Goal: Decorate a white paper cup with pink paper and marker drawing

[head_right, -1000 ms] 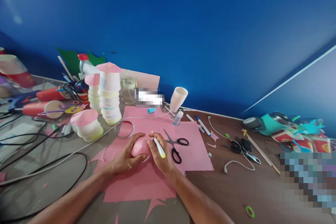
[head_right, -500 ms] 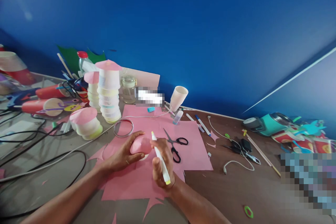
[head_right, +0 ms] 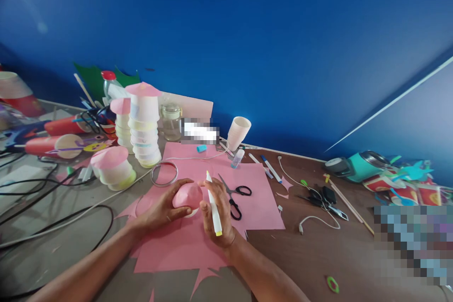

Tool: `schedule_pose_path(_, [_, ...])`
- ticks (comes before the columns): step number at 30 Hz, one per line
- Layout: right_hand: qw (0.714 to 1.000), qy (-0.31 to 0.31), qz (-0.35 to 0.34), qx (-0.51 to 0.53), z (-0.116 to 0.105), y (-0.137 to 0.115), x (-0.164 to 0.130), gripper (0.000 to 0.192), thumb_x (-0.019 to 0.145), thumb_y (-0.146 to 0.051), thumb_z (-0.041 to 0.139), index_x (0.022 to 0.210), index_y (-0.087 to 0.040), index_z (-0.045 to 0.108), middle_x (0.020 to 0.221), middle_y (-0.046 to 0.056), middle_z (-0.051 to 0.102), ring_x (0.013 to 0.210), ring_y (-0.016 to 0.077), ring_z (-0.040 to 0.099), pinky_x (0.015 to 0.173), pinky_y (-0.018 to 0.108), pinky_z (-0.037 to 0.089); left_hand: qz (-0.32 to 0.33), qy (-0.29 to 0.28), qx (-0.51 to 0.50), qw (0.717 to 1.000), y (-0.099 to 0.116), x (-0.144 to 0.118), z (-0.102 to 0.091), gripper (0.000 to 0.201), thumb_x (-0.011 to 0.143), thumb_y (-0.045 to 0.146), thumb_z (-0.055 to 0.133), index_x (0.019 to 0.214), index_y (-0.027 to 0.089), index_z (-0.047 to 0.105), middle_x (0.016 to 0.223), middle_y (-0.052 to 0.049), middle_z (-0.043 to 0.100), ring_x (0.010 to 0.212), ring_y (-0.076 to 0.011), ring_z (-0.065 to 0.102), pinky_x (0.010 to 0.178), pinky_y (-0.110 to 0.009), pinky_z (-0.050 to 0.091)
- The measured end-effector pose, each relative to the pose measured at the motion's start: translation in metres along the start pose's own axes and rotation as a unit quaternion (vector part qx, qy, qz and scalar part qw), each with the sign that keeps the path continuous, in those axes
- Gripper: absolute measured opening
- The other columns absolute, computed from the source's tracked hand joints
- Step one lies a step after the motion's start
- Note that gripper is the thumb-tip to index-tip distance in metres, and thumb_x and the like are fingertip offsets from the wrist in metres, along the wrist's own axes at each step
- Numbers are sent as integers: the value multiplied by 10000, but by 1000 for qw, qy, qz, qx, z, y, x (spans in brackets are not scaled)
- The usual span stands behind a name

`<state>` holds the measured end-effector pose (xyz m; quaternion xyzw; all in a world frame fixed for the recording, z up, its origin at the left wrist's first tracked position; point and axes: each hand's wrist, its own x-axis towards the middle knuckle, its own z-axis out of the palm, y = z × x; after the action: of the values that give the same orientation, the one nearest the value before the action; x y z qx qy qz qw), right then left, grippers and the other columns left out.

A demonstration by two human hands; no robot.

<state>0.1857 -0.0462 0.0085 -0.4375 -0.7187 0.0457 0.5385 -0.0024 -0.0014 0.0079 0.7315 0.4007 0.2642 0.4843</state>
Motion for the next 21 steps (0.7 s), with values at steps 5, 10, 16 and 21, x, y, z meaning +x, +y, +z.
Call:
schedule_pose_path(5, [995, -93, -32, -23, 1, 8, 3, 430, 942, -302, 522, 1355, -223, 436, 1243, 118, 634, 1244, 294, 533, 1047, 533, 472, 2, 2, -21, 1000, 3, 0, 1, 681, 807, 485, 678, 1368, 182, 438, 1416, -137, 544, 1302, -298, 517, 1102, -408, 426])
schedule_pose_path(10, [992, -112, -40, -40, 2, 11, 4, 432, 911, -254, 541, 1331, -203, 458, 1208, 117, 647, 1210, 295, 554, 1010, 526, 510, -14, 5, -21, 1000, -3, -1, 2, 772, 802, 557, 666, 1425, 189, 397, 1484, -147, 486, 1364, -315, 467, 1126, -419, 406])
schedule_pose_path(16, [991, -107, -65, -52, 0, 12, 7, 439, 896, -281, 573, 1322, -207, 495, 1146, 122, 680, 1180, 347, 586, 965, 546, 532, -5, -5, -21, 1000, -9, -2, 3, 1024, 762, 551, 699, 1546, 151, 177, 1621, -200, 247, 1511, -353, 202, 1213, -493, 263])
schedule_pose_path(21, [986, -107, -94, -80, 2, 12, 9, 513, 870, -362, 626, 1340, -202, 498, 1120, 124, 691, 1190, 370, 572, 966, 596, 501, -4, -14, -22, 1000, -7, -3, 3, 995, 794, 505, 676, 1562, 169, 140, 1621, -185, 255, 1491, -355, 256, 1166, -476, 357])
